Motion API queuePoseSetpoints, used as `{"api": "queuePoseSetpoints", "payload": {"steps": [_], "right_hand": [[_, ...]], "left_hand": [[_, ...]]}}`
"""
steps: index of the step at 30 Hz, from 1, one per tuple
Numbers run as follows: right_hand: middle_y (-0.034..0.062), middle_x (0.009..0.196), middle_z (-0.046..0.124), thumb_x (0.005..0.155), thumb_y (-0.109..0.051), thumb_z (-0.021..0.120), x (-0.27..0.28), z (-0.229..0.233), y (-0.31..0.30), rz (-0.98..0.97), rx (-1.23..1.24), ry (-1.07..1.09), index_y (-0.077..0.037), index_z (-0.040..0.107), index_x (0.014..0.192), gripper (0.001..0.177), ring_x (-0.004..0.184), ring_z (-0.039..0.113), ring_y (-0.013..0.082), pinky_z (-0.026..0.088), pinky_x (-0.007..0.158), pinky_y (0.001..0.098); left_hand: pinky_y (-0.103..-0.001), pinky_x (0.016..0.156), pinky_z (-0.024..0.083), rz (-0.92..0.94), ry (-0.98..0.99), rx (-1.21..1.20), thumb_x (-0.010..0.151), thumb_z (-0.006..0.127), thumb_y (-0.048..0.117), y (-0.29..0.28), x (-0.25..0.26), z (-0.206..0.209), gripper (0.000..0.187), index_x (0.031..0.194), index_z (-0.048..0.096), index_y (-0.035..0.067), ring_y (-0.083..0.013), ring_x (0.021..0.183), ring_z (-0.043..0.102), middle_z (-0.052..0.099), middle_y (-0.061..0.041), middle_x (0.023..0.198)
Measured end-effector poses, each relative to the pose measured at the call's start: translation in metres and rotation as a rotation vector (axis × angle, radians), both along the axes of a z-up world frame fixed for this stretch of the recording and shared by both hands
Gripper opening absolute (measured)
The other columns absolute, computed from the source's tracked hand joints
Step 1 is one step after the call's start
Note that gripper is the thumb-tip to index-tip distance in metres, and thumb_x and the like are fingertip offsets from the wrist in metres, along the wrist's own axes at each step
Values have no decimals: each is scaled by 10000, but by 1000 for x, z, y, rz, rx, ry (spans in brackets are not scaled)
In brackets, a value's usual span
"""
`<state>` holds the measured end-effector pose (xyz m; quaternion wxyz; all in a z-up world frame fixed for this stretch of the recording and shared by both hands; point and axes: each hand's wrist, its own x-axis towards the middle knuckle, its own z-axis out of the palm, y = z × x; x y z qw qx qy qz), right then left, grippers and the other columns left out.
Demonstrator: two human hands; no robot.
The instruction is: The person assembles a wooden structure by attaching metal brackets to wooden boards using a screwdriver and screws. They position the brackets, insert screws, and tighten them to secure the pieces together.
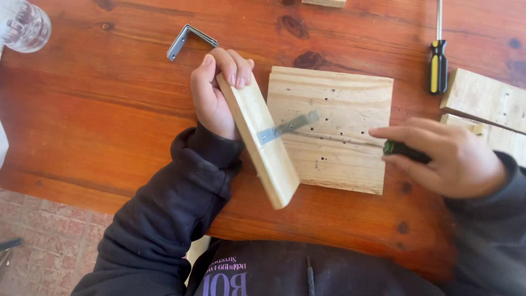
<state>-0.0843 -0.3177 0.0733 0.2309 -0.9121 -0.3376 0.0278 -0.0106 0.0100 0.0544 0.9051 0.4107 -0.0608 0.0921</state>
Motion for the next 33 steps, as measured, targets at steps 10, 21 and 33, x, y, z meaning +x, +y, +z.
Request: {"api": "queuePoseSetpoints", "payload": {"steps": [10, 21, 33], "right_hand": [[17, 794, 582, 947, -291, 651, -8, -37, 36, -429, 492, 487, -85, 582, 1171, 311, 566, 493, 103, 418, 540, 239], [82, 804, 679, 497, -575, 947, -23, -40, 99, -502, 246, 394, -291, 573, 1247, 885, 752, 711, 323, 559, 716, 423], [95, 1273, 702, 653, -247, 874, 8, -20, 25, -74, 203, -85, -121, 602, 1091, 531, 861, 725, 390, 577, 666, 455]], "left_hand": [[-281, 998, 364, 263, -55, 238, 1022, 497, 344, -21, -5, -25, 226, 864, 445, 191, -113, 1001, 448, 394, 46, 938], [-310, 1113, 347, 149, -34, 70, 1082, 358, 419, -6, -9, -49, 436, 700, 315, 213, -146, 1186, 537, 485, 4, 1034], [-472, 1053, 458, -276, -503, 1118, 908, 568, 49, 3, -21, -43, 341, 1235, 657, 91, -350, 1211, 655, 689, -114, 1253]]}}
